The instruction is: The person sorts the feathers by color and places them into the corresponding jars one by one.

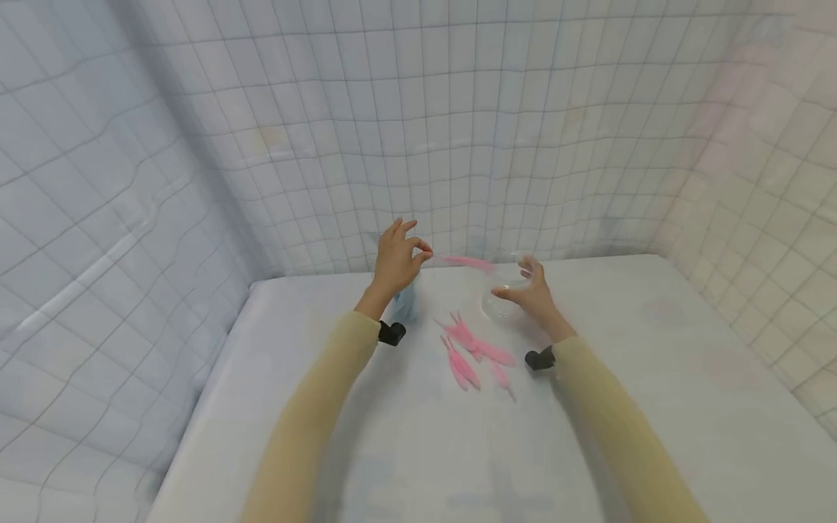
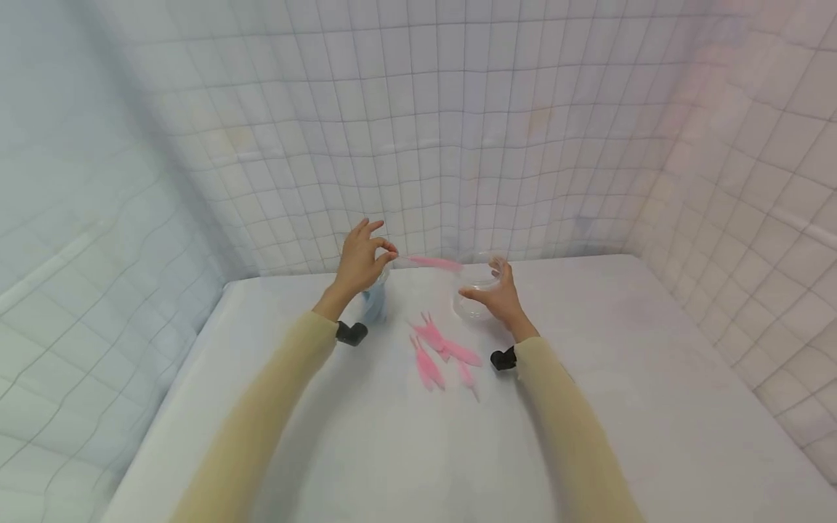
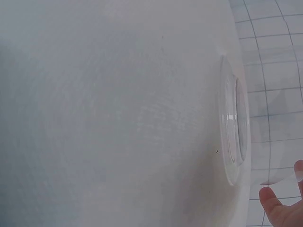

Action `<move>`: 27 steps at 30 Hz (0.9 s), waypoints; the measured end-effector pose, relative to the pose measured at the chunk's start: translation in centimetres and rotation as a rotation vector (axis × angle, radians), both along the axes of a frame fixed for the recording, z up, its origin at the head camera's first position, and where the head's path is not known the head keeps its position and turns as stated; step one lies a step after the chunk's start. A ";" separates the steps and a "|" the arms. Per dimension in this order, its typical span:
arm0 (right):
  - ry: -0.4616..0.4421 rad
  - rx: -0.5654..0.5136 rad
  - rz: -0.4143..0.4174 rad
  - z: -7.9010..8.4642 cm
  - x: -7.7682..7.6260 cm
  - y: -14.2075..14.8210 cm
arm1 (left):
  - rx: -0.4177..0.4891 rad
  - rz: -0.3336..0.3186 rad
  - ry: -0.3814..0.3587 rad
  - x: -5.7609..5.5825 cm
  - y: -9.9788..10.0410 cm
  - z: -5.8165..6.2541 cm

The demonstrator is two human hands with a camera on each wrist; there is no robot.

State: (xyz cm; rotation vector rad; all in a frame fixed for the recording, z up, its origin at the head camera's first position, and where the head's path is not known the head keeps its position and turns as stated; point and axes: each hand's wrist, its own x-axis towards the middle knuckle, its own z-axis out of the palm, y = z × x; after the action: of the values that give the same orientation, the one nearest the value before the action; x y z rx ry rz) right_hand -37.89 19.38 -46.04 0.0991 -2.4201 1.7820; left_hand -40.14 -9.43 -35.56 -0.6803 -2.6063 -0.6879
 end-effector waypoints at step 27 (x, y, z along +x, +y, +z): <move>0.019 -0.001 -0.028 -0.4 -0.7 -0.2 | 0.019 -0.014 0.052 -0.6 3.9 -3.1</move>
State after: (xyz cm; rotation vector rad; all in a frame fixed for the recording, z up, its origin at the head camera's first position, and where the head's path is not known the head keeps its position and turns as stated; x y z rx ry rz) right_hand -38.56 19.14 -46.49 0.0814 -2.3952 1.7623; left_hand -40.70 -5.55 -38.67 -0.7021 -2.5467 -0.6899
